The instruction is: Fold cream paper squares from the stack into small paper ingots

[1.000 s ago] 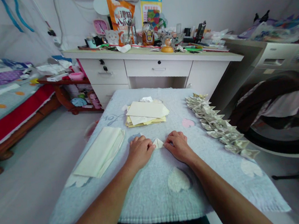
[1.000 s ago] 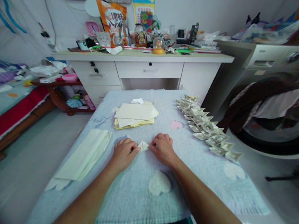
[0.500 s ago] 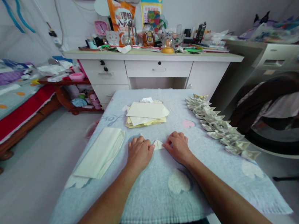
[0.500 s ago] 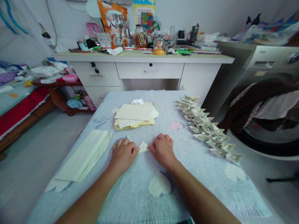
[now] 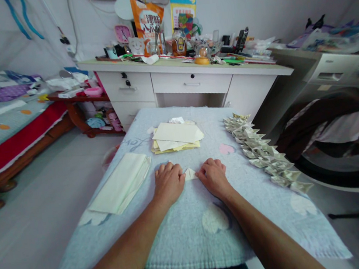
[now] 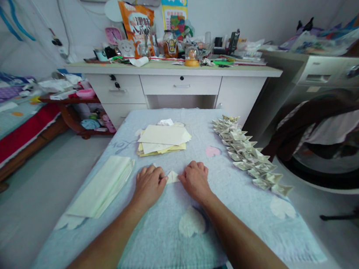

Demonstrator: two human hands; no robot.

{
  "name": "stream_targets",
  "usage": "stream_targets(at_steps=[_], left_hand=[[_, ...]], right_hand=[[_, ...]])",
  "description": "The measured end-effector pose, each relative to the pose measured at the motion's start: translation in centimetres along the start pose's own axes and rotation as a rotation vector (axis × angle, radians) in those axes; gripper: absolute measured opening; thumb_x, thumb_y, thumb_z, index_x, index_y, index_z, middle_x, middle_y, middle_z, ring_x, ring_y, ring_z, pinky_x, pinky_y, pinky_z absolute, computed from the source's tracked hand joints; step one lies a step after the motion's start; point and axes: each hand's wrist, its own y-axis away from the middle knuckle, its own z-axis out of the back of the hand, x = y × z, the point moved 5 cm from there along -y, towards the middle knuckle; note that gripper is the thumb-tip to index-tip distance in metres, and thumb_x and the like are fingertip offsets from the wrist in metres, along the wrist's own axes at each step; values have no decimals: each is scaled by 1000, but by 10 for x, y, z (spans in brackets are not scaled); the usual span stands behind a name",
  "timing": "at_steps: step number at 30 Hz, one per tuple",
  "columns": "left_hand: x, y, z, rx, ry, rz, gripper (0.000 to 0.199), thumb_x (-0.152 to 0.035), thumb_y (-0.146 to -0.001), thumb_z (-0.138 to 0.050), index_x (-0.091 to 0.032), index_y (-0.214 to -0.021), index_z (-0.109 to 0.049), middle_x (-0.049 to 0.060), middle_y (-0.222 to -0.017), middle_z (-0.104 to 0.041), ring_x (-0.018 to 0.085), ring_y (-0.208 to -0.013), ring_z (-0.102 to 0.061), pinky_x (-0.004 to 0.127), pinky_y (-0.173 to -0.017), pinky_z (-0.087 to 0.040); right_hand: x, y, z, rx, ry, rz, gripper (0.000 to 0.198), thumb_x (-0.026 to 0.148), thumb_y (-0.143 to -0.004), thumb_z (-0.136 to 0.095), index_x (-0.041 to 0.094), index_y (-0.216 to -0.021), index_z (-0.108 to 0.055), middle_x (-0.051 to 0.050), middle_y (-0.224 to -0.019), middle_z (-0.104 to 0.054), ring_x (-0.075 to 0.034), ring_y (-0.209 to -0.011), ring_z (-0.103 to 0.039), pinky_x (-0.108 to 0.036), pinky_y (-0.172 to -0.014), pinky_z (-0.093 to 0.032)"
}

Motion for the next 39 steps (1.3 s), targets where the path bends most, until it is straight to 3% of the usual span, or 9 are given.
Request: stream_targets(at_steps=[4,8,18,27,34,39], left_hand=[[-9,-2,2,-16,210,-233,26,-15,-84,-52,-23,-105,-65,6,-100,-60,22,-97,-48,34,-86,-38],[-16,-3,-6,36,315,-373,22,-16,-89,-50,-21,-97,-70,5,-90,-63,20,-91,-52,32,-85,-41],[-10,-10,-15,84,323,-302,17,-19,-86,-55,-20,-85,-72,4,-83,-66,18,-86,-58,29,-81,-43],[-11,-12,-14,90,326,-281,17,-18,-84,-54,-19,-80,-70,4,-83,-66,17,-85,-59,28,-80,-43],[-12,-12,-13,83,335,-288,17,-18,-84,-54,-19,-80,-70,3,-82,-66,17,-84,-59,28,-80,-43],[-12,-13,-14,84,336,-287,17,-17,-84,-54,-19,-79,-70,3,-81,-65,17,-83,-58,28,-79,-42]], right_hand=[[2,0,2,15,19,-3,21,37,-85,-61,19,-74,-65,-9,-96,-57,-26,-95,-43,-37,-78,-29],[3,0,2,30,53,-21,21,36,-85,-60,19,-76,-66,-8,-96,-58,-24,-96,-44,-36,-80,-29],[-2,1,5,24,54,-50,22,41,-83,-63,20,-77,-65,-7,-99,-56,-24,-97,-44,-35,-78,-28],[-15,1,14,4,26,-93,18,34,-88,-55,21,-81,-64,-6,-102,-56,-23,-97,-44,-35,-79,-28],[-5,5,11,-12,-15,42,14,36,-85,-58,23,-88,-62,-5,-102,-53,-22,-99,-43,-36,-85,-30],[0,4,8,-9,41,60,12,36,-84,-59,24,-86,-61,-5,-101,-53,-23,-97,-43,-37,-84,-29]])
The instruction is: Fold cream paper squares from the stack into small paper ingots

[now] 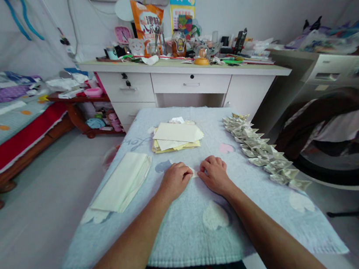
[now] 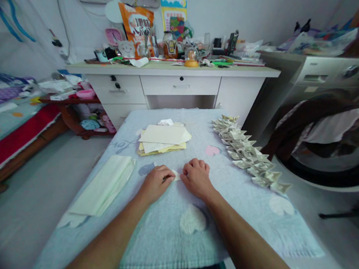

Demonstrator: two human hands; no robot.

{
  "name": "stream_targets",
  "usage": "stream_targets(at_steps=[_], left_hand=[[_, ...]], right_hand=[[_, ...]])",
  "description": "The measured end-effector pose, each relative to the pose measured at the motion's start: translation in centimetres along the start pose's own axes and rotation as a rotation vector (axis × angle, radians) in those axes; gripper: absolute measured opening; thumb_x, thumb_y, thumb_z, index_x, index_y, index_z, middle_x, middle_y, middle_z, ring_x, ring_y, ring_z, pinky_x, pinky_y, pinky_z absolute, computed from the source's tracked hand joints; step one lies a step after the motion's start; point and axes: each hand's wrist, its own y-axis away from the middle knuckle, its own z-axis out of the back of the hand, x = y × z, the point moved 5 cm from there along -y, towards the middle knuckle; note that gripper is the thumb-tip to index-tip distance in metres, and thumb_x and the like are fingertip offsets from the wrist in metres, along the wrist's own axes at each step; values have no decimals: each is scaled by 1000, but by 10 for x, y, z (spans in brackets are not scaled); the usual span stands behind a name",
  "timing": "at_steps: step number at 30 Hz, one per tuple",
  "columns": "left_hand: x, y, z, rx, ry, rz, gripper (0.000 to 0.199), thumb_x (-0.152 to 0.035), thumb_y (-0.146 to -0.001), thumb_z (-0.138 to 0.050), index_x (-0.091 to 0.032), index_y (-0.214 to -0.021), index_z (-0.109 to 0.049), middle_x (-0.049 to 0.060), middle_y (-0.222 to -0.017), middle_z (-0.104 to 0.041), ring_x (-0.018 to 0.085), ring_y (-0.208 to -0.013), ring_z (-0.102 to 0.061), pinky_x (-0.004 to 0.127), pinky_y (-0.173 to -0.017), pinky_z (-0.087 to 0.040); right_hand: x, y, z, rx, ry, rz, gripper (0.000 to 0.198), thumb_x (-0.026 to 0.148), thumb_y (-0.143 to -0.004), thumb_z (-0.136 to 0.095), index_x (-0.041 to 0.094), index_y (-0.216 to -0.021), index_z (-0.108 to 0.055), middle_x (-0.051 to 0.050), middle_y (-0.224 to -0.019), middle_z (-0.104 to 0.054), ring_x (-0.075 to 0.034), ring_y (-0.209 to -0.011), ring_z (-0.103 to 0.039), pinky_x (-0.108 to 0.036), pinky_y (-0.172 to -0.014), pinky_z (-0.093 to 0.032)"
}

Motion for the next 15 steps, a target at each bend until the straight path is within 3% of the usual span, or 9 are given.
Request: stream_targets(at_steps=[6,15], left_hand=[[1,0,0,-15,-21,27,14,-16,-82,-56,-20,-77,-69,3,-79,-65,18,-83,-58,30,-81,-41],[1,1,-1,14,-47,53,14,-19,-83,-55,-21,-81,-69,3,-83,-64,18,-85,-55,32,-84,-39]], right_hand=[[4,0,-1,-15,39,-13,9,32,-84,-58,24,-87,-61,-6,-100,-53,-23,-96,-43,-38,-85,-29],[20,2,-2,-7,21,114,12,33,-87,-55,23,-90,-60,-6,-105,-52,-22,-100,-41,-37,-90,-28]])
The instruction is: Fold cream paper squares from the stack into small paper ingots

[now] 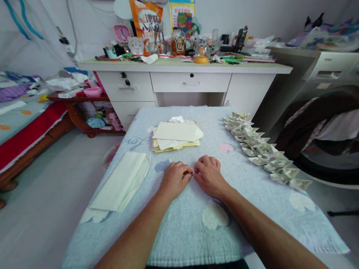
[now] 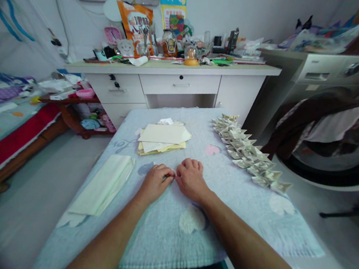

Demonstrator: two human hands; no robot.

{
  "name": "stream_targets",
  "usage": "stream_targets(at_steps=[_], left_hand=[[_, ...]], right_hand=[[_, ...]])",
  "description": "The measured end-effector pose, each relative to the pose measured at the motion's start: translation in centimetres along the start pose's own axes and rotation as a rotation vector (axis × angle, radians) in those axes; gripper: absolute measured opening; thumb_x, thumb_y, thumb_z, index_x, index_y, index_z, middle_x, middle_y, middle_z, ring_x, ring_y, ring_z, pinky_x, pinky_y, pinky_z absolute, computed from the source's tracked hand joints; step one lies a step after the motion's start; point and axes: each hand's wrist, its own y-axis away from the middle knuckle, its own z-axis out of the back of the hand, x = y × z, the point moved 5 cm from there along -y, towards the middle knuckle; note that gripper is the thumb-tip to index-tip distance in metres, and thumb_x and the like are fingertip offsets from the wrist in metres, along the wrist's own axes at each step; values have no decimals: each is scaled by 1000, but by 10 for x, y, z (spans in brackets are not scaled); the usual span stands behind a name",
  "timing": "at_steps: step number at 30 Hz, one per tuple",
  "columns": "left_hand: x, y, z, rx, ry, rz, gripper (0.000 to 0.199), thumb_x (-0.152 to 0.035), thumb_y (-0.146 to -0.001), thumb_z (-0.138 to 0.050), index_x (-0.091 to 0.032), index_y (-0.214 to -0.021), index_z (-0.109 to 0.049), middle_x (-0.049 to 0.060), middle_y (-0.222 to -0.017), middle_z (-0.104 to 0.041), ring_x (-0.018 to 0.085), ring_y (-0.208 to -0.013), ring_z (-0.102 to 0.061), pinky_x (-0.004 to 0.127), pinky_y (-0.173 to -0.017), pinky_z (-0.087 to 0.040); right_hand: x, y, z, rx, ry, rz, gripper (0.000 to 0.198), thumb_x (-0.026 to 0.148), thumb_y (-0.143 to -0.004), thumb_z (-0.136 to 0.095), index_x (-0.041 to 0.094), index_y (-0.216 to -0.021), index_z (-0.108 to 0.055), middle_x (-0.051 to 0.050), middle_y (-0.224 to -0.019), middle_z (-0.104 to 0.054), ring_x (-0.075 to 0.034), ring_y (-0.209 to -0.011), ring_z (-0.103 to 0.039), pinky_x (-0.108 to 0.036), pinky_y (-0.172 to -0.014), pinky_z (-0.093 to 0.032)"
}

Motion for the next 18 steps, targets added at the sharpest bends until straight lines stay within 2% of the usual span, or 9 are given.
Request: stream_targets(at_steps=[5,9,18], left_hand=[[1,5,5,-4,-130,134,16,-27,-85,-53,-29,-88,-69,2,-92,-62,23,-95,-50,38,-86,-32],[4,9,8,-18,-190,205,12,-26,-81,-58,-29,-90,-66,2,-97,-59,23,-98,-47,40,-88,-28],[19,14,17,-6,-245,226,8,-30,-81,-58,-28,-87,-63,2,-97,-56,23,-97,-45,39,-86,-27]], right_hand=[[3,-2,-2,76,9,-4,12,30,-89,-52,23,-90,-61,-5,-103,-53,-22,-98,-42,-36,-87,-28],[4,-4,-2,102,21,-21,12,27,-89,-49,22,-89,-60,-6,-102,-54,-22,-97,-42,-36,-86,-28],[2,-4,-5,98,52,-25,16,27,-90,-46,21,-90,-60,-6,-101,-54,-22,-96,-43,-37,-85,-28]])
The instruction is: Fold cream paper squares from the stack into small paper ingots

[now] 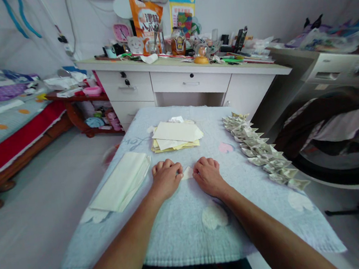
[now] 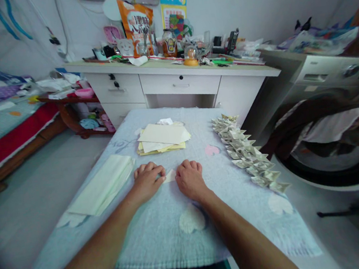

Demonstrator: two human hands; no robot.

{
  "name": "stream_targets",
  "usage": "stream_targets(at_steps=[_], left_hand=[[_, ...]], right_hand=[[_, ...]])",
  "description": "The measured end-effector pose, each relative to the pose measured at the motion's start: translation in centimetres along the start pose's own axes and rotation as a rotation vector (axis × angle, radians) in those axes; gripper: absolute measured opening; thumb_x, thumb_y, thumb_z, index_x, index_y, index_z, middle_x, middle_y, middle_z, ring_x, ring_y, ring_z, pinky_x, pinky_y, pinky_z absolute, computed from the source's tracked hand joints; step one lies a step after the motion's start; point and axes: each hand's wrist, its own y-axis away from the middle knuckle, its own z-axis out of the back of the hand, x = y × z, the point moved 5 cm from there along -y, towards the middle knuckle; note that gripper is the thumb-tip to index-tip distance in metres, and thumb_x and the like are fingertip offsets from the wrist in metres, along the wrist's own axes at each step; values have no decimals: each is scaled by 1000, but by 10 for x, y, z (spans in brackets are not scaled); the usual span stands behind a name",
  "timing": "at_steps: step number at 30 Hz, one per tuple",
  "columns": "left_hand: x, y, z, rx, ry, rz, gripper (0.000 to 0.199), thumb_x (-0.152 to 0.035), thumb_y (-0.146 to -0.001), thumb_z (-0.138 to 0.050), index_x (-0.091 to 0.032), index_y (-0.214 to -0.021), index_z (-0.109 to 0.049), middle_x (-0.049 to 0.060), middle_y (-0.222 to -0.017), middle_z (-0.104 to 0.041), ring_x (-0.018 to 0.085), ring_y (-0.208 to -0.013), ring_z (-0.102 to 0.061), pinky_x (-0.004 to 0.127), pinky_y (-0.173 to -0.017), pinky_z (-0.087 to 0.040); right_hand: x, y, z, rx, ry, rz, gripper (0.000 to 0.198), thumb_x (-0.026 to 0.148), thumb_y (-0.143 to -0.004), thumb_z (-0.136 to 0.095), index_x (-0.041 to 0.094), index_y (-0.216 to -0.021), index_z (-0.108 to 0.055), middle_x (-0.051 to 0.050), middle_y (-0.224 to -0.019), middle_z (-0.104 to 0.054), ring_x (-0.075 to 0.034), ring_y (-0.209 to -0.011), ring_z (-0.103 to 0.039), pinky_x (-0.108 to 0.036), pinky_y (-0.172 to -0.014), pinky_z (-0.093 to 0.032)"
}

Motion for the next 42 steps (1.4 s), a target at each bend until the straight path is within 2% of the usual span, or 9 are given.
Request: stream_targets(at_steps=[5,9,13,25,31,35,42], left_hand=[[10,0,1,4,-4,5,10,-27,-82,-54,-28,-86,-64,2,-99,-58,23,-97,-45,39,-85,-27],[6,0,2,-7,-3,-12,18,-34,-88,-47,-26,-87,-64,3,-97,-58,23,-95,-45,39,-85,-28],[-1,1,1,-37,-22,-37,20,-44,-83,-56,-24,-82,-61,3,-94,-56,24,-96,-45,40,-86,-28],[2,0,0,-24,51,-47,10,-35,-79,-61,-25,-82,-63,3,-97,-57,23,-97,-46,39,-88,-30],[1,-2,-1,-24,106,-12,13,-37,-77,-64,-24,-81,-64,2,-96,-57,23,-97,-47,36,-85,-33],[2,-2,-2,-23,113,14,14,-37,-75,-65,-24,-78,-65,2,-94,-57,23,-97,-47,37,-85,-33],[4,-2,-2,-5,130,60,15,-38,-74,-66,-24,-76,-65,2,-95,-57,24,-96,-48,38,-85,-33]], right_hand=[[-1,-1,-1,0,14,0,15,28,-90,-47,22,-91,-60,-6,-101,-55,-22,-97,-44,-37,-85,-29],[0,-1,-1,-7,27,11,15,28,-90,-46,21,-90,-60,-6,-102,-54,-23,-96,-44,-37,-84,-29],[-1,-1,0,18,30,2,16,29,-90,-46,21,-91,-60,-6,-102,-55,-23,-97,-44,-37,-85,-29],[-4,-3,-1,64,-9,-12,14,29,-88,-49,22,-93,-60,-5,-104,-54,-23,-99,-43,-36,-86,-30],[-8,-9,-5,119,-81,-113,18,33,-90,-48,23,-89,-63,-5,-102,-55,-23,-99,-44,-37,-84,-30],[-8,-9,-6,46,-109,-146,18,34,-90,-49,23,-85,-63,-5,-99,-55,-22,-98,-44,-36,-85,-29],[-2,-2,-3,-65,-113,-117,17,34,-89,-51,22,-85,-62,-5,-97,-56,-22,-97,-45,-36,-87,-28]])
